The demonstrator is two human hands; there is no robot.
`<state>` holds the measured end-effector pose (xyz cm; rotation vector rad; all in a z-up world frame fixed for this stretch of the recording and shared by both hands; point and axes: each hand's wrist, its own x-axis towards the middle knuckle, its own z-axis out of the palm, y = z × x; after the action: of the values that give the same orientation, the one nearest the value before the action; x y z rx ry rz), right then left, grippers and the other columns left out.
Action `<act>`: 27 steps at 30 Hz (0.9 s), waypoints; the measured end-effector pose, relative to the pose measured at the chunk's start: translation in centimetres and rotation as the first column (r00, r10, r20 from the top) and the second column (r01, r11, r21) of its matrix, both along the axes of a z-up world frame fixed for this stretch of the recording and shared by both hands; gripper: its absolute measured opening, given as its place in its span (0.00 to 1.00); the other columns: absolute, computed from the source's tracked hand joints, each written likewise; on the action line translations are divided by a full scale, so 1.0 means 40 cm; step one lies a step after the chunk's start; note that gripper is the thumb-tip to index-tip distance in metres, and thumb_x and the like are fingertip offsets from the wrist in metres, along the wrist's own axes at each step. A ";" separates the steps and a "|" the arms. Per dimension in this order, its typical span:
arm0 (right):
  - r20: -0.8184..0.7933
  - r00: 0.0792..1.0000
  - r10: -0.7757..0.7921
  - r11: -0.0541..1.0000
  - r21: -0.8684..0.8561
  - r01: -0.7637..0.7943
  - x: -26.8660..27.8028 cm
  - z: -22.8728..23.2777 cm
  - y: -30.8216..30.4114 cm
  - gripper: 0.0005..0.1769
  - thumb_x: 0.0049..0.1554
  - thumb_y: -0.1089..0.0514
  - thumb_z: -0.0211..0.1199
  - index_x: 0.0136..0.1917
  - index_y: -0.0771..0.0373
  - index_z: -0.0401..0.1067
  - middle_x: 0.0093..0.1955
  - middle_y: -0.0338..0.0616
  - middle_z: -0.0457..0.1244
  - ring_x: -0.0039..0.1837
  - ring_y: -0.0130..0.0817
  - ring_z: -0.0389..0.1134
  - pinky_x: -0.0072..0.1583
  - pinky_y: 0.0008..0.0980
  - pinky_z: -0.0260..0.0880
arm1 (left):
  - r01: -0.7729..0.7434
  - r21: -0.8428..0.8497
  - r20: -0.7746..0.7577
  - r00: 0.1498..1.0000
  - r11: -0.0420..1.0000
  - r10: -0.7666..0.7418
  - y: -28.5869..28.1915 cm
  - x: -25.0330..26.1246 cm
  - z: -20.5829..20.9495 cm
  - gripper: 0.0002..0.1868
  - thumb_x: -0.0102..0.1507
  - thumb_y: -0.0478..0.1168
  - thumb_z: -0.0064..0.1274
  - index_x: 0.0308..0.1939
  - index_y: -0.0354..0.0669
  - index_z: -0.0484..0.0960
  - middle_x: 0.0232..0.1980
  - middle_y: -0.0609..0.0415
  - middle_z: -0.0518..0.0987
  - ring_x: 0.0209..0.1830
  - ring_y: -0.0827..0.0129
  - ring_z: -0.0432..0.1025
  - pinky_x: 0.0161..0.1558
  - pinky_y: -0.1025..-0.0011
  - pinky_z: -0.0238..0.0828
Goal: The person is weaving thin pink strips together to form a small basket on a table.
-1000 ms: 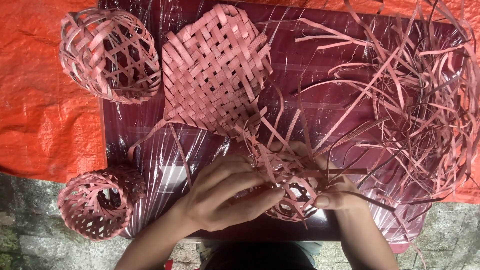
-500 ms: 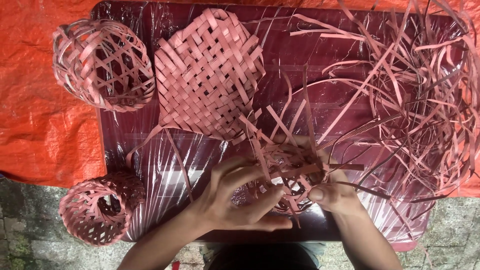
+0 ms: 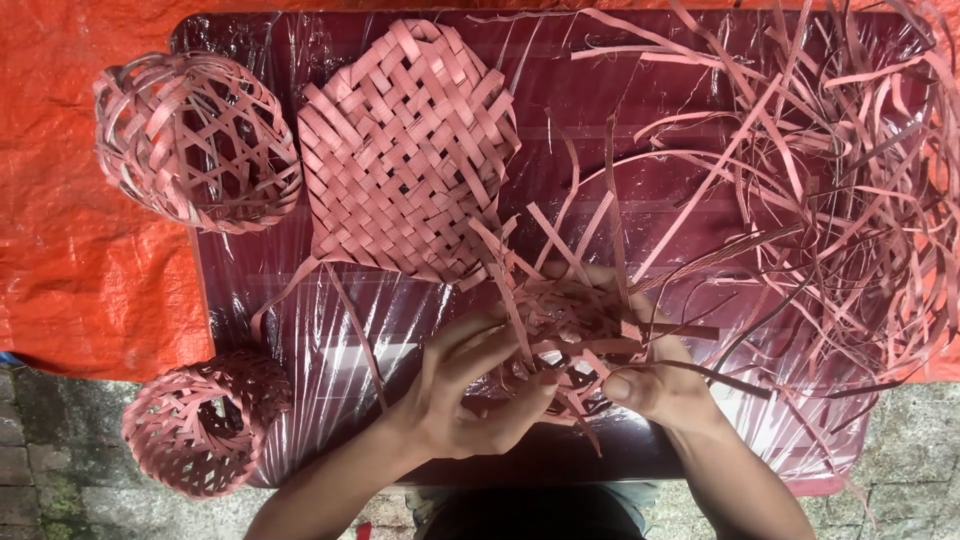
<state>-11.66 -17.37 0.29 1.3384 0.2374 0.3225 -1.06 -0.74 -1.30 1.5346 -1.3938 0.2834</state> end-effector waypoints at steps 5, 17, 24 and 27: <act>0.033 0.997 -0.068 0.997 -0.027 0.068 -0.009 -0.004 -0.001 0.31 0.66 0.38 0.38 0.74 0.56 0.42 0.71 0.54 0.40 0.70 0.60 0.39 0.70 0.62 0.35 | -0.039 0.048 0.063 0.997 0.998 0.036 0.000 0.006 0.005 0.27 0.57 0.33 0.64 0.53 0.47 0.64 0.58 0.44 0.58 0.56 0.55 0.59 0.54 0.62 0.76; 0.182 0.981 -0.059 0.569 -0.801 0.183 0.005 0.023 0.007 0.40 0.60 0.39 0.52 0.69 0.68 0.40 0.71 0.62 0.38 0.72 0.52 0.40 0.71 0.48 0.42 | 0.033 0.181 0.108 0.993 0.983 -0.054 0.017 0.023 0.024 0.43 0.53 0.57 0.70 0.55 0.34 0.61 0.56 0.37 0.62 0.57 0.47 0.63 0.58 0.54 0.73; 0.233 0.968 0.098 -0.824 -0.526 0.210 0.025 0.045 0.015 0.35 0.51 0.50 0.60 0.65 0.61 0.47 0.68 0.56 0.47 0.70 0.52 0.50 0.69 0.62 0.53 | 0.095 0.092 -0.047 0.995 0.991 -0.091 0.008 0.013 0.013 0.39 0.57 0.45 0.68 0.61 0.36 0.57 0.64 0.43 0.56 0.65 0.52 0.58 0.66 0.57 0.68; 0.012 0.997 0.075 0.708 -0.705 -0.045 -0.099 -0.122 0.002 0.32 0.56 0.36 0.45 0.68 0.53 0.47 0.70 0.54 0.40 0.48 0.37 0.60 0.36 0.18 0.67 | -0.068 0.191 0.250 0.968 0.979 0.018 0.005 0.025 0.055 0.30 0.61 0.47 0.65 0.58 0.49 0.62 0.58 0.35 0.60 0.56 0.44 0.66 0.55 0.57 0.77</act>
<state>-15.64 -17.31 -4.61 0.5538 0.3313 0.2705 -0.05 -0.56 0.90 1.7407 -1.6240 0.3827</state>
